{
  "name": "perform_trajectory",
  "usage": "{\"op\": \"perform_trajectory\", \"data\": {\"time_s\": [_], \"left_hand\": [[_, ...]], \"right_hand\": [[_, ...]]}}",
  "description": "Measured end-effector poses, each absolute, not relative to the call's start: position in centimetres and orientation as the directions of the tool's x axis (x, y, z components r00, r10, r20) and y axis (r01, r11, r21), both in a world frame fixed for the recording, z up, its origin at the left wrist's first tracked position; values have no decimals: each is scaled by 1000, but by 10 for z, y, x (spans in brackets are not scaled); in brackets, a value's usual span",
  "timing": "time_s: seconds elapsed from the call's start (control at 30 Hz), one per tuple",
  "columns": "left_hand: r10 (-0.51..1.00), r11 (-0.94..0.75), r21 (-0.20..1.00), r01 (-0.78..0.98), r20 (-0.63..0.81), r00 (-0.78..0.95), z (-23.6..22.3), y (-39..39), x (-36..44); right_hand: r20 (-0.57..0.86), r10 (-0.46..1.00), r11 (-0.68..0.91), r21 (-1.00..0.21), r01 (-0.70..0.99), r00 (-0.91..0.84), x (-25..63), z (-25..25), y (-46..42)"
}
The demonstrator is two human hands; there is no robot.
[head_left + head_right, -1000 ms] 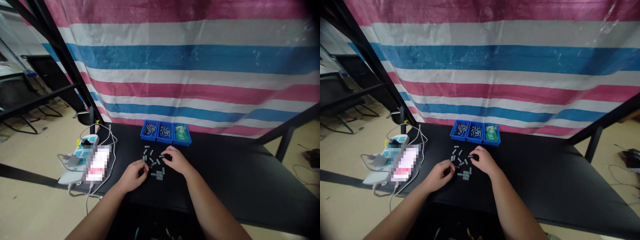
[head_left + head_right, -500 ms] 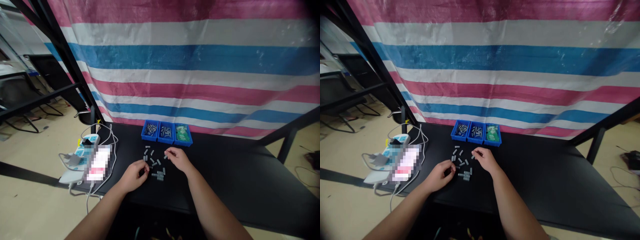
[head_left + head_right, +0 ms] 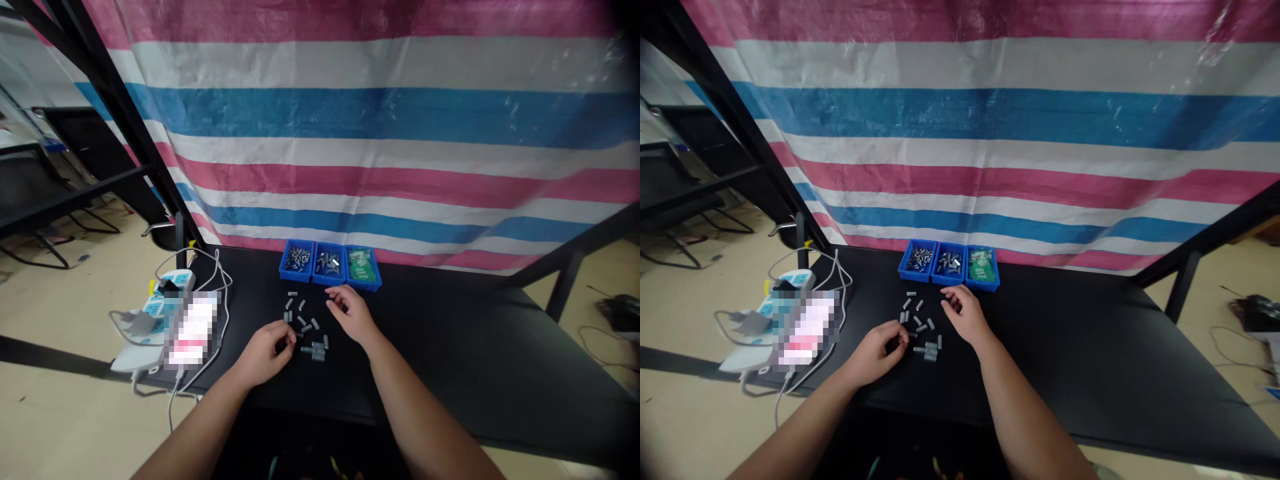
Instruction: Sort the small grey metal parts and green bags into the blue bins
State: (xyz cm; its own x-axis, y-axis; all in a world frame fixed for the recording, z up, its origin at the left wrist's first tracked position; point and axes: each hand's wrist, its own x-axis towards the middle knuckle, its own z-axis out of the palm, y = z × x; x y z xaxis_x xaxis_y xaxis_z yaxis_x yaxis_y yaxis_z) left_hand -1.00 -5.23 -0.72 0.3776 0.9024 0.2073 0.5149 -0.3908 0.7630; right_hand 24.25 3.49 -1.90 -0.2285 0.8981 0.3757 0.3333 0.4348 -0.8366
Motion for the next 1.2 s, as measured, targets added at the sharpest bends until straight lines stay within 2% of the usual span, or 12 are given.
{"op": "perform_trajectory", "data": {"time_s": [0.17, 0.27, 0.33, 0.57, 0.63, 0.77, 0.83, 0.97, 1.03, 1.13, 1.2], "left_hand": [[905, -386, 767, 513, 206, 373, -7, -53, -10], [906, -381, 766, 518, 197, 375, -6, -53, -9], [906, -380, 766, 518, 194, 377, -4, -53, -9], [905, -382, 762, 523, 194, 379, -4, -54, -9], [903, -387, 763, 518, 199, 381, -4, -54, -9], [901, -393, 767, 506, 212, 378, -5, -53, -8], [901, -394, 765, 510, 212, 378, -6, -53, -8], [905, -389, 762, 518, 210, 371, -8, -53, -9], [906, -385, 764, 518, 205, 371, -9, -53, -9], [906, -381, 769, 514, 199, 374, -9, -53, -9], [906, -380, 771, 512, 198, 374, -9, -53, -9]], "right_hand": [[375, 804, 582, -654, 483, -461, 223, -13, 27], [330, 774, 622, -552, 554, -540, 209, -14, 29], [309, 786, 612, -520, 596, -536, 203, -16, 31], [296, 836, 547, -517, 658, -462, 206, -15, 31], [316, 834, 549, -552, 628, -452, 209, -14, 30], [305, 897, 426, -792, 438, -321, 220, -15, 32], [271, 925, 354, -871, 342, -268, 229, -16, 35], [163, 937, 262, -914, 311, -310, 246, -17, 40], [127, 950, 198, -951, 237, -287, 249, -17, 43], [179, 979, 182, -983, 20, -102, 246, -16, 48], [242, 970, 243, -970, -12, 15, 244, -16, 49]]}}
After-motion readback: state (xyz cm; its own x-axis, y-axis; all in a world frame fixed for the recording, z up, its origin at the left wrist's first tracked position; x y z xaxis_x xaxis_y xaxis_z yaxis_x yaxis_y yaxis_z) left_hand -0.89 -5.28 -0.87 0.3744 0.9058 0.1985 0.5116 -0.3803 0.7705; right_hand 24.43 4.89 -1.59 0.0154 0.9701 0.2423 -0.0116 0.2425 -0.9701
